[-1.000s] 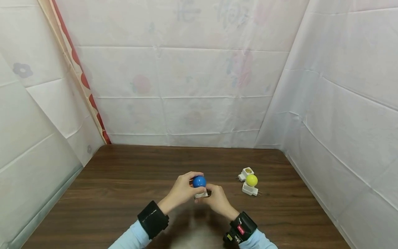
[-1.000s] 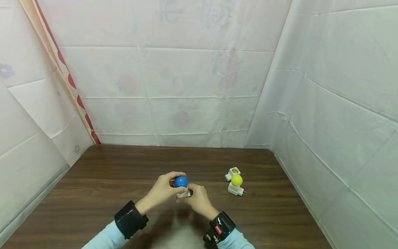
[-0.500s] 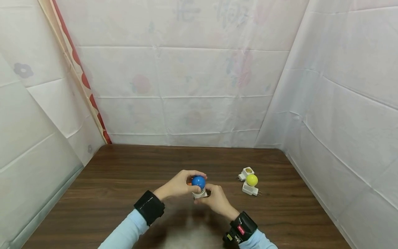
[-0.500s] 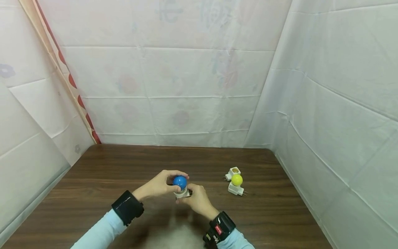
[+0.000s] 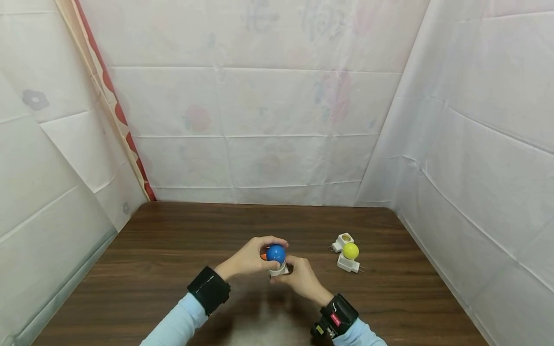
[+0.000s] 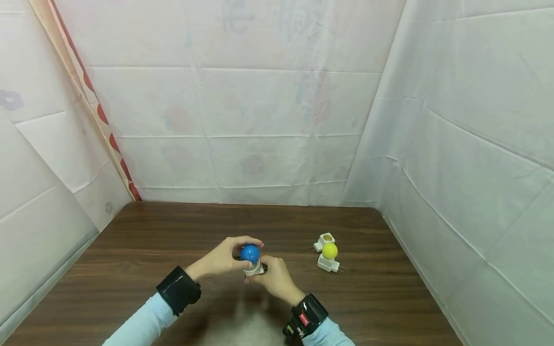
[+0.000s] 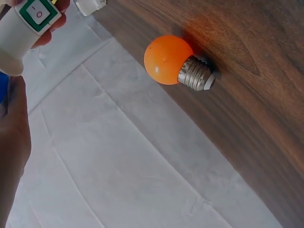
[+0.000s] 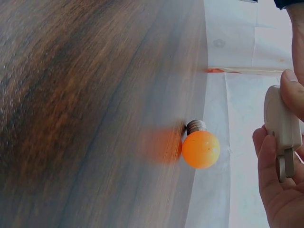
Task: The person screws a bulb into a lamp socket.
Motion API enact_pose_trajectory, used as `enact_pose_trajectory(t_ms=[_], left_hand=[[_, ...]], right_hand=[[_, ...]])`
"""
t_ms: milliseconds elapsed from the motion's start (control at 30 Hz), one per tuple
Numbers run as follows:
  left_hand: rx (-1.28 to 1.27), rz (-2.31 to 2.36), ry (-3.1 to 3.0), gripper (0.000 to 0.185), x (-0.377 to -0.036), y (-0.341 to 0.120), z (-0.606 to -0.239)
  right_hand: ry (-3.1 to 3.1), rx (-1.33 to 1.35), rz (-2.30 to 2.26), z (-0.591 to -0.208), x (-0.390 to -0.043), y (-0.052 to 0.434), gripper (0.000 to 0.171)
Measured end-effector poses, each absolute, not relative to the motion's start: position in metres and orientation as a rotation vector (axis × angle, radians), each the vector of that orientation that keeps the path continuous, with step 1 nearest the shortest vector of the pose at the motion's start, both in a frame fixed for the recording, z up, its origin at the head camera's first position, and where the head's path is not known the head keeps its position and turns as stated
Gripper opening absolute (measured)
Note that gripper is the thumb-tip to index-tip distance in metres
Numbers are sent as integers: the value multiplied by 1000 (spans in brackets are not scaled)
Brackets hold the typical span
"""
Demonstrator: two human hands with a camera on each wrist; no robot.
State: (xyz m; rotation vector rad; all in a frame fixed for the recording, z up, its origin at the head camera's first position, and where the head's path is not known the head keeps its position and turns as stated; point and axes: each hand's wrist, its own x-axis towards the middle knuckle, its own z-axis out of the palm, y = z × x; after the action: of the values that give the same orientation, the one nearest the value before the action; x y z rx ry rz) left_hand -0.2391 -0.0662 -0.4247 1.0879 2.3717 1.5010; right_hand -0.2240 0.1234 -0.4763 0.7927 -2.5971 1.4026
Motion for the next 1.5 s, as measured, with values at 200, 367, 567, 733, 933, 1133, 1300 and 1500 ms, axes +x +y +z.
enact_pose_trajectory(t_ms=[200,367,567,733,933,1133,1300,1500], left_hand=[[851,1648,2531,50,-229,-61,-431],[603,1790,2668,49,-217,-50,-437],[582,1813,2705,51,-209,-43,-436],[603,1814,2739,52,-207,-41,-437],[597,1814,2733,50,-206,-41,-436],[649,1799,2665,50,-207,-43,-436],[756,1770,2552,49,-211,-54,-433],[919,1700,2363,46,-221,-70,-429]], right_hand=[[-2576,765,1415,-476,-223,124,28],[-2572,736,1404,-476,-223,124,29],[-2585,709,1365,-474,-221,123,31],[-2574,705,1352,-474,-221,124,31],[-2584,702,1333,-476,-220,124,33],[-2591,699,1333,-476,-219,126,33],[-2598,720,1368,-474,-216,126,30],[-2598,813,1409,-469,-211,124,32]])
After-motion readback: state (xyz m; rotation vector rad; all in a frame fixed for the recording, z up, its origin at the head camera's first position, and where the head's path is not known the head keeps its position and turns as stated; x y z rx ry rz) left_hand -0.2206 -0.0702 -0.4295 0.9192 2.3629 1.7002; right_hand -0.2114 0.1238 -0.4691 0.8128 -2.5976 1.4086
